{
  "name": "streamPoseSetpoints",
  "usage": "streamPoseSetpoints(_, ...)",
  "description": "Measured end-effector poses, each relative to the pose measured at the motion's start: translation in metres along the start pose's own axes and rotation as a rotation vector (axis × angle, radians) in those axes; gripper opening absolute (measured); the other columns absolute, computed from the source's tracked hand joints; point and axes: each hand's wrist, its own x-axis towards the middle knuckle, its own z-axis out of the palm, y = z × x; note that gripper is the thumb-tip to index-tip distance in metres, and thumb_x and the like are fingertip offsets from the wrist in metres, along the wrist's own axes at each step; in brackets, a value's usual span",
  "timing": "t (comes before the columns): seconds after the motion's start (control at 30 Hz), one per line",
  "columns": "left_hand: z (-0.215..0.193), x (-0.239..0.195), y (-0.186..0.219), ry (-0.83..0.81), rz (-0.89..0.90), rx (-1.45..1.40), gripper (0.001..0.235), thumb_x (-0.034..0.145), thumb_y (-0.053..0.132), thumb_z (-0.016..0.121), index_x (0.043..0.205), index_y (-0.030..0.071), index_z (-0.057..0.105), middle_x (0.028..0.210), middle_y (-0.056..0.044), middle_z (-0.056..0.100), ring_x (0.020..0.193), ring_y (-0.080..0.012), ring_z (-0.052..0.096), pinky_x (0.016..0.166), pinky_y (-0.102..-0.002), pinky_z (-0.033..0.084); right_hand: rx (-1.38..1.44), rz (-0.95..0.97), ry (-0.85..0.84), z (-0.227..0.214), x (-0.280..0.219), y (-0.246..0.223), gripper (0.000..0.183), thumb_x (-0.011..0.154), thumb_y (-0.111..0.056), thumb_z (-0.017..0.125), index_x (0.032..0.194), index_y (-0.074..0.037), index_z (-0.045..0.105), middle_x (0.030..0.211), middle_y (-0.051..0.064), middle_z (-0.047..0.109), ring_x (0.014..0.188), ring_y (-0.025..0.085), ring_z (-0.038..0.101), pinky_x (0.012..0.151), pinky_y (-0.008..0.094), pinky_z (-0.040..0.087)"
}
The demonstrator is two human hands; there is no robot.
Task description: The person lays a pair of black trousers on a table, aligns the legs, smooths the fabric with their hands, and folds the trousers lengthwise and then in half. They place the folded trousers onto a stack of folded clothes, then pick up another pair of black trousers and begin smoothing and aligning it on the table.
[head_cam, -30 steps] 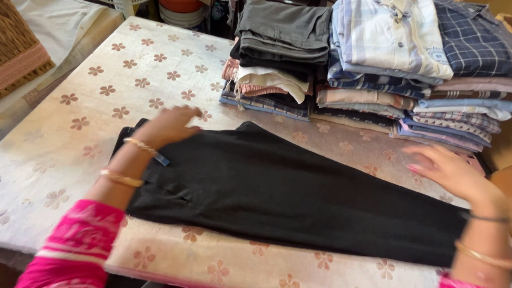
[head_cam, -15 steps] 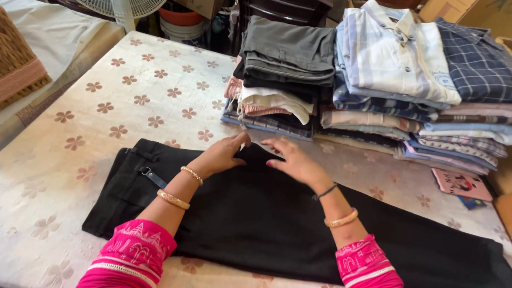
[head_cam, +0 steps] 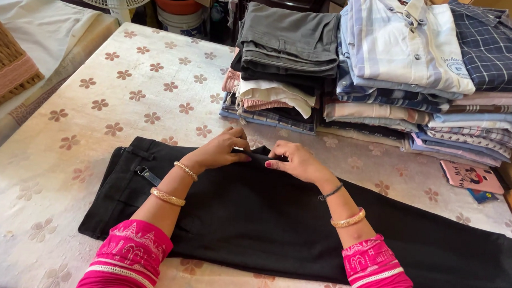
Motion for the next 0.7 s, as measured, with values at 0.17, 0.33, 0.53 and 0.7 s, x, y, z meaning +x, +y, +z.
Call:
streamPoseSetpoints(0.17,0.005,0.003,0.014,-0.076,-0.074,0.077,0.026,0.09,0.031,0.074,0.103,0.008,0.074,0.106,-0.009,0.062,0.106,-0.0312,0.056,0.093,-0.043,0.047,-0.07,0.112,0.022,0.018,0.007,0.029,0.038,0.094,-0.045,0.067,0.103,-0.008,0.072,0.105,0.002,0.065,0.098,0.019,0.066,0.087,0.037,0.048)
streamPoseSetpoints(0.33,0.014,0.004,0.024,-0.094,-0.183,0.313,0.032,0.094,0.039,0.065,0.103,0.01,0.074,0.101,-0.011,0.065,0.103,-0.034,0.058,0.094,-0.046,0.046,-0.01,0.099,0.11,0.027,0.009,0.032,0.04,0.097,-0.045,0.064,0.121,-0.013,0.068,0.116,0.005,0.059,0.111,0.022,0.063,0.097,0.038,0.051)
streamPoseSetpoints(0.53,0.017,0.006,0.026,-0.015,-0.169,0.415,0.029,0.091,0.036,0.066,0.103,0.011,0.075,0.097,-0.011,0.068,0.1,-0.035,0.061,0.092,-0.047,0.049,0.052,-0.037,0.151,0.03,0.01,0.025,0.04,0.087,-0.032,0.076,0.122,-0.012,0.068,0.121,0.004,0.062,0.117,0.024,0.058,0.1,0.037,0.049)
streamPoseSetpoints(0.7,0.012,0.006,0.031,0.009,-0.168,0.387,0.026,0.088,0.033,0.071,0.097,0.009,0.074,0.097,-0.011,0.066,0.101,-0.0341,0.06,0.091,-0.045,0.049,-0.012,-0.021,0.187,0.031,0.01,0.028,0.023,0.087,-0.027,0.079,0.102,-0.01,0.077,0.105,0.004,0.074,0.105,0.021,0.069,0.097,0.035,0.055)
